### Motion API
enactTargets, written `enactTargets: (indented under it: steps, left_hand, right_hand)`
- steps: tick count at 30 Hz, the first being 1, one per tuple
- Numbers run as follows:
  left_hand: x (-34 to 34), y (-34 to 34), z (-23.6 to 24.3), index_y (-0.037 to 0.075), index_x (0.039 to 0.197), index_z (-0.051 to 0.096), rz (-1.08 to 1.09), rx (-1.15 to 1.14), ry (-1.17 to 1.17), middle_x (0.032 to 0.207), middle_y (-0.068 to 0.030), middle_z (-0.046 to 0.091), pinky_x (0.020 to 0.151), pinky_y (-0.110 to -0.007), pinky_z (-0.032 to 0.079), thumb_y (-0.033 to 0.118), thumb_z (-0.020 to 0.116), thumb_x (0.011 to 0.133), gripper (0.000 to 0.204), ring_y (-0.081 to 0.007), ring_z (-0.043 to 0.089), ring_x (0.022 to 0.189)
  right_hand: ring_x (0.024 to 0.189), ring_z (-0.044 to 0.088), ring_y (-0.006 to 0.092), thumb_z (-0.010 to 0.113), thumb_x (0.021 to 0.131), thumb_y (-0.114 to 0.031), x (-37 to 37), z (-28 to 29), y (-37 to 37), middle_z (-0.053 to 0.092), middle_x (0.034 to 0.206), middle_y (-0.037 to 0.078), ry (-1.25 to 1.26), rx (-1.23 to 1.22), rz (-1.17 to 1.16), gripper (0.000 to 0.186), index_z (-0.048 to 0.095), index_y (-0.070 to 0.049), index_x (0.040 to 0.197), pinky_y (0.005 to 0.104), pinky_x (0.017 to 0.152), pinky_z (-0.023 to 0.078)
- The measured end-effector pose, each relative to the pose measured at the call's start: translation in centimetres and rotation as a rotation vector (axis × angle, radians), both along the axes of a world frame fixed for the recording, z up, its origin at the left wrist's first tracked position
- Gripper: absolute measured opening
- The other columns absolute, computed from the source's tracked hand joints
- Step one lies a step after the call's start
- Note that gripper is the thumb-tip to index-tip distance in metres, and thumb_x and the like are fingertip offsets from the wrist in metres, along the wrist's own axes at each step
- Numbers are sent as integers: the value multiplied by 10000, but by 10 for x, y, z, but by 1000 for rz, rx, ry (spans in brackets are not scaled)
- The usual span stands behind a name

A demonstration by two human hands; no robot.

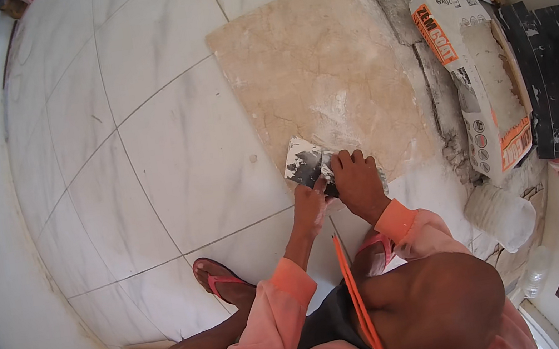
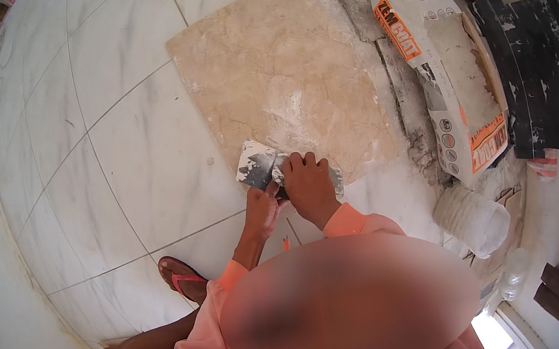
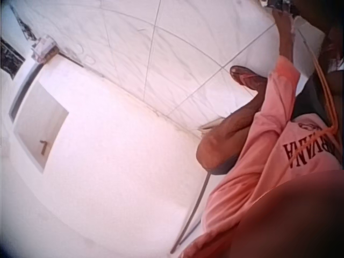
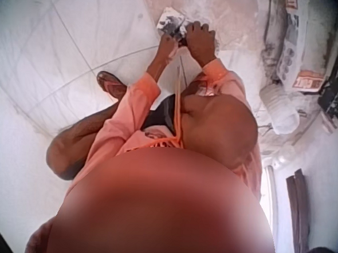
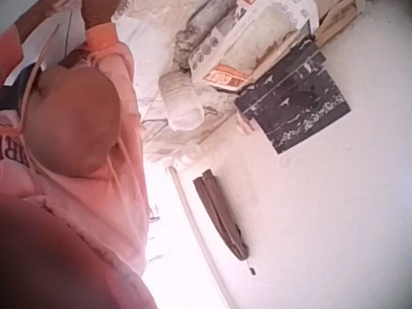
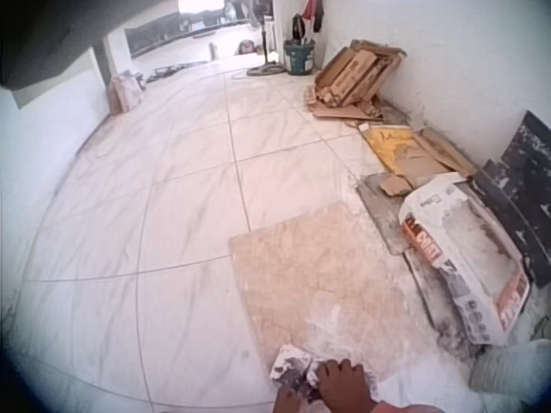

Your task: The recorder applies and scrapes mortar onto a ceramic tile using two putty knives.

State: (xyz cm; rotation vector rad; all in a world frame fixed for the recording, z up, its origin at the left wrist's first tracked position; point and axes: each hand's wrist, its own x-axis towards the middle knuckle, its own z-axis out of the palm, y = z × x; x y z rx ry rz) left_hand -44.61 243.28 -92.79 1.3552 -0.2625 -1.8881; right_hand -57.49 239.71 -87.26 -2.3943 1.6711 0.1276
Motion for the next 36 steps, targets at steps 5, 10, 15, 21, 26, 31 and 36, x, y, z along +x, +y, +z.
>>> enactTargets:
  steps: [5, 10, 15, 21, 26, 31, 36]
  left_hand:
    - [5, -4, 0, 44, 984, 640, 17, 90, -93, 856, -1, 622, 656, -303, 530, 302, 550, 1008, 275, -93, 597, 738]
    - [-9, -9, 6, 50, 764, 611, 111, 123, -169, 646, 33, 517, 504, -283, 405, 394, 514, 1018, 439, -72, 467, 573]
    - [-12, -8, -8, 31, 640, 556, 146, 36, -325, 559, 28, 436, 482, -301, 301, 447, 482, 1022, 569, -86, 355, 542]
    - [-20, -11, 12, -45, 710, 576, 164, -17, -452, 592, -4, 486, 531, -344, 353, 387, 484, 1029, 545, -112, 392, 585]
    - [-20, -15, 10, -61, 712, 561, 81, -41, -565, 590, -20, 484, 543, -343, 367, 377, 487, 1027, 545, -119, 399, 592]
    - [-17, -16, 23, -74, 672, 544, -38, -16, -606, 549, -23, 452, 499, -381, 354, 386, 496, 1017, 577, -137, 393, 534]
    - [-18, -16, 19, -56, 606, 523, 7, -9, -650, 517, -36, 438, 474, -377, 337, 406, 502, 1011, 615, -133, 385, 508]
  right_hand:
    - [924, 544, 261, 682, 722, -132, 8, 7, 25, 545, 981, 98, -12, -25, 35, 393, 576, -15, 1082, 388, 720, 426]
    - [897, 540, 260, 654, 732, -115, -1, 1, 8, 548, 988, 103, 9, -24, 45, 410, 574, 10, 1114, 396, 690, 418]
    - [907, 533, 263, 643, 746, -126, 5, 1, 23, 542, 979, 99, 9, -71, 54, 371, 579, -4, 1090, 388, 719, 414]
    - [896, 534, 257, 655, 737, -114, 10, 6, 29, 544, 988, 95, 14, -43, 6, 361, 573, -5, 1072, 397, 707, 418]
    - [913, 542, 270, 657, 731, -87, 3, 2, 9, 546, 992, 100, 18, 9, -22, 384, 570, -4, 1095, 404, 711, 433]
    - [909, 546, 270, 676, 711, -101, -5, 3, 24, 543, 976, 99, 6, 11, -30, 359, 573, -21, 1045, 407, 714, 440]
    - [900, 550, 279, 682, 707, -110, 0, 2, 20, 546, 963, 103, 11, 39, -42, 355, 578, -14, 1032, 403, 705, 450]
